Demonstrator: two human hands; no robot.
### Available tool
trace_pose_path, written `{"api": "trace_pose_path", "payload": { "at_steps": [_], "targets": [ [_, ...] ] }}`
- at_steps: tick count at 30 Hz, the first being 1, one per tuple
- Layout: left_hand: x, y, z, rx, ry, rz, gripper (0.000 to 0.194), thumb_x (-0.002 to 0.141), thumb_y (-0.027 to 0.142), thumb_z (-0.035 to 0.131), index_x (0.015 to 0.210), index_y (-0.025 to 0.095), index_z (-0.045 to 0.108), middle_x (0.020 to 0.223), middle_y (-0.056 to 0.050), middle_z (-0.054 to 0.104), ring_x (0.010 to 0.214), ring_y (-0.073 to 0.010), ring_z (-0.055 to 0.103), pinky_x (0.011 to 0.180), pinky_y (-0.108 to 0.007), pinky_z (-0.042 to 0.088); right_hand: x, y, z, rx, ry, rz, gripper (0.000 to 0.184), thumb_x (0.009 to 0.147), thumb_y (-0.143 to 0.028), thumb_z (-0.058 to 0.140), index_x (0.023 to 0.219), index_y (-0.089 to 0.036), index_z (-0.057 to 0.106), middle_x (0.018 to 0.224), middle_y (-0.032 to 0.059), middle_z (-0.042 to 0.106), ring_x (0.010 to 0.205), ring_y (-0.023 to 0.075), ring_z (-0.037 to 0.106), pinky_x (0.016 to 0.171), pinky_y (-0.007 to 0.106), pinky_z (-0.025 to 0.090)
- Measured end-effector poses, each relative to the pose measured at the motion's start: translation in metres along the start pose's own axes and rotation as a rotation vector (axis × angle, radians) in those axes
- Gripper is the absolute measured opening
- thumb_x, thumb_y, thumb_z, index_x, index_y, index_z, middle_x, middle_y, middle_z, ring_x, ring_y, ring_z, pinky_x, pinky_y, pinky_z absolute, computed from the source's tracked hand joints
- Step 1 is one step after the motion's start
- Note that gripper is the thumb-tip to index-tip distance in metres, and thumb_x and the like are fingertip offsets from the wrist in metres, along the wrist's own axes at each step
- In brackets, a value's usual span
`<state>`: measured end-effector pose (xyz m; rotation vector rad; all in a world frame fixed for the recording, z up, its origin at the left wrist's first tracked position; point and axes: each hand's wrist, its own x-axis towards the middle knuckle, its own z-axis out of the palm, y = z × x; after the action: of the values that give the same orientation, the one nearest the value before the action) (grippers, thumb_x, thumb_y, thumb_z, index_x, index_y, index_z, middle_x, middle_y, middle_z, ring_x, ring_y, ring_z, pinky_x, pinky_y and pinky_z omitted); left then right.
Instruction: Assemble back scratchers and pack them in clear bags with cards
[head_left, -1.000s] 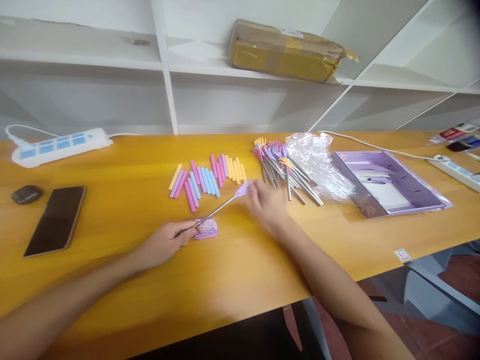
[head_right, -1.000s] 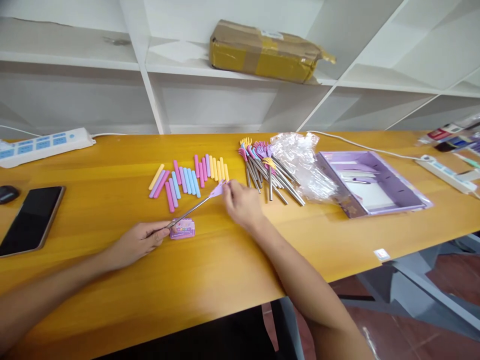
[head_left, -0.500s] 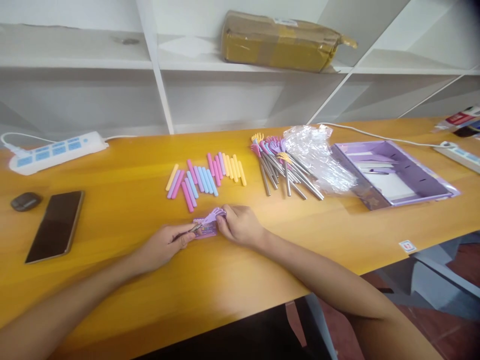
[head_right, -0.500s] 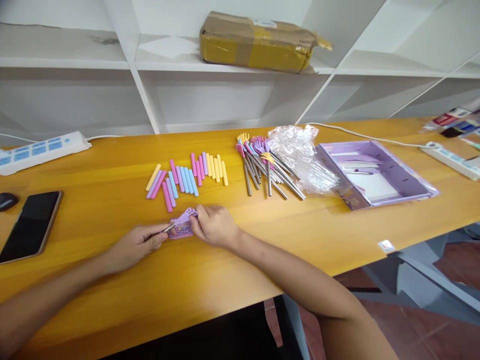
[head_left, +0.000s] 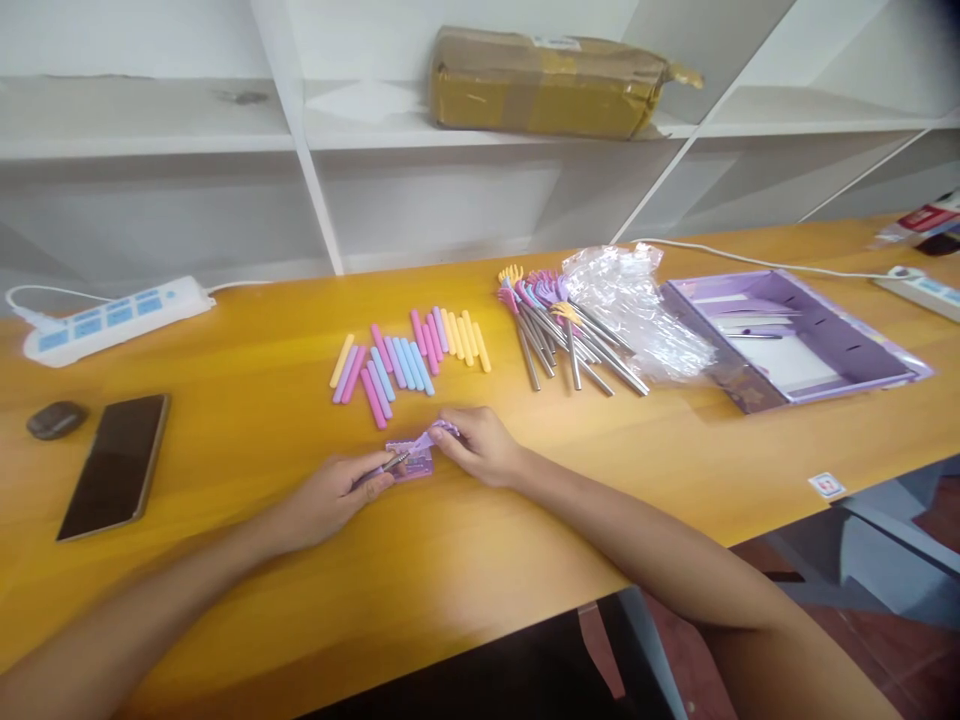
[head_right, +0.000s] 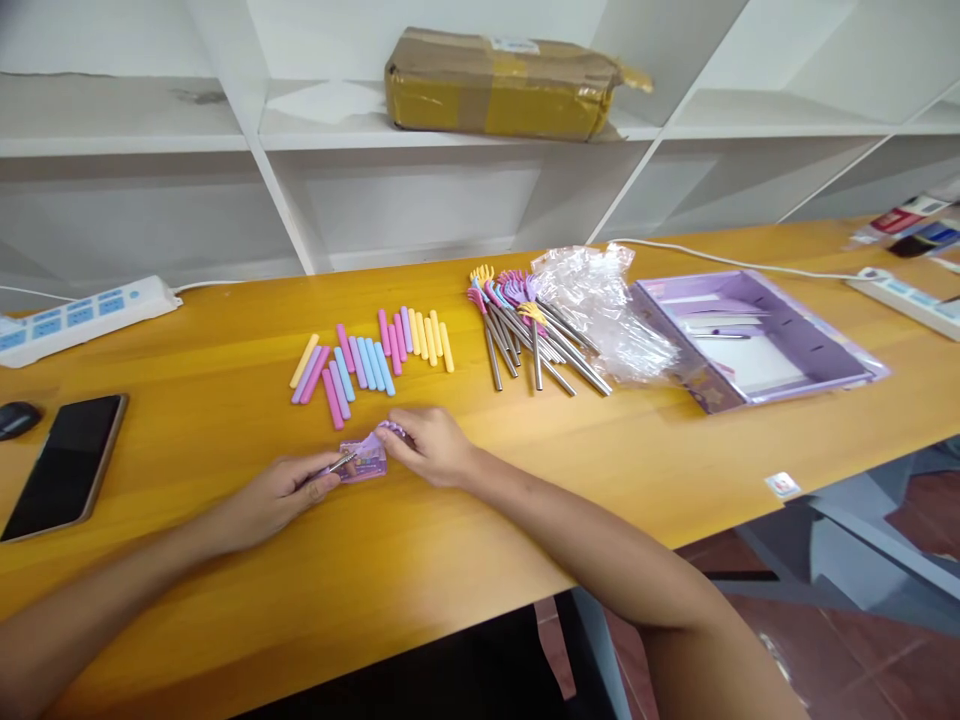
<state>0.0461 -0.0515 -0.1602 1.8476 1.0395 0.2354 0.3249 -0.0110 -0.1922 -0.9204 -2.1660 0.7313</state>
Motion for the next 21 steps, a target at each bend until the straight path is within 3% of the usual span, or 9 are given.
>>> {"api": "trace_pose_path", "payload": {
  "at_steps": [6, 12, 17, 21],
  "targets": [
    [0.001, 0.001, 0.0, -0.01, -0.006, 0.002, 0.041, 0.113, 0.05, 0.041, 0.132, 0.024, 0.067, 0.121, -0.005, 0.076, 0.104, -0.024, 0.069, 0.093, -0.032, 0.049, -0.001, -0.002, 0.001, -0.038, 0.083, -0.007, 0.042, 0.114, -0.04, 0.043, 0.077, -0.02, 0.046, 0.066, -0.002, 0.05, 0.058, 0.0103, 0.045, 0.06, 0.027, 0.028],
    [0.0, 0.002, 0.0, -0.014, -0.009, 0.029, 0.041, 0.113, 0.05, 0.042, 0.128, 0.023, 0.068, 0.116, -0.005, 0.076, 0.099, -0.0224, 0.067, 0.091, -0.03, 0.048, 0.001, -0.003, -0.006, -0.189, 0.111, -0.146, 0.032, 0.112, -0.033, 0.045, 0.082, -0.02, 0.048, 0.07, -0.0007, 0.054, 0.061, 0.0119, 0.045, 0.062, 0.027, 0.03],
    [0.001, 0.003, 0.0, -0.006, 0.006, 0.007, 0.041, 0.113, 0.051, 0.041, 0.125, 0.023, 0.068, 0.113, -0.004, 0.075, 0.097, -0.0224, 0.066, 0.088, -0.03, 0.049, 0.002, -0.002, -0.012, -0.383, 0.061, -0.168, 0.031, 0.113, -0.03, 0.04, 0.085, -0.02, 0.05, 0.075, 0.0014, 0.059, 0.064, 0.0138, 0.045, 0.064, 0.03, 0.028],
    [0.001, 0.003, 0.0, -0.005, 0.01, 0.007, 0.04, 0.113, 0.051, 0.041, 0.121, 0.022, 0.068, 0.11, -0.004, 0.075, 0.096, -0.0224, 0.066, 0.087, -0.03, 0.049, 0.001, 0.0, -0.015, -0.414, -0.033, -0.128, 0.036, 0.115, -0.034, 0.037, 0.087, -0.019, 0.053, 0.077, 0.003, 0.063, 0.066, 0.0149, 0.048, 0.065, 0.031, 0.027]
  ]
}}
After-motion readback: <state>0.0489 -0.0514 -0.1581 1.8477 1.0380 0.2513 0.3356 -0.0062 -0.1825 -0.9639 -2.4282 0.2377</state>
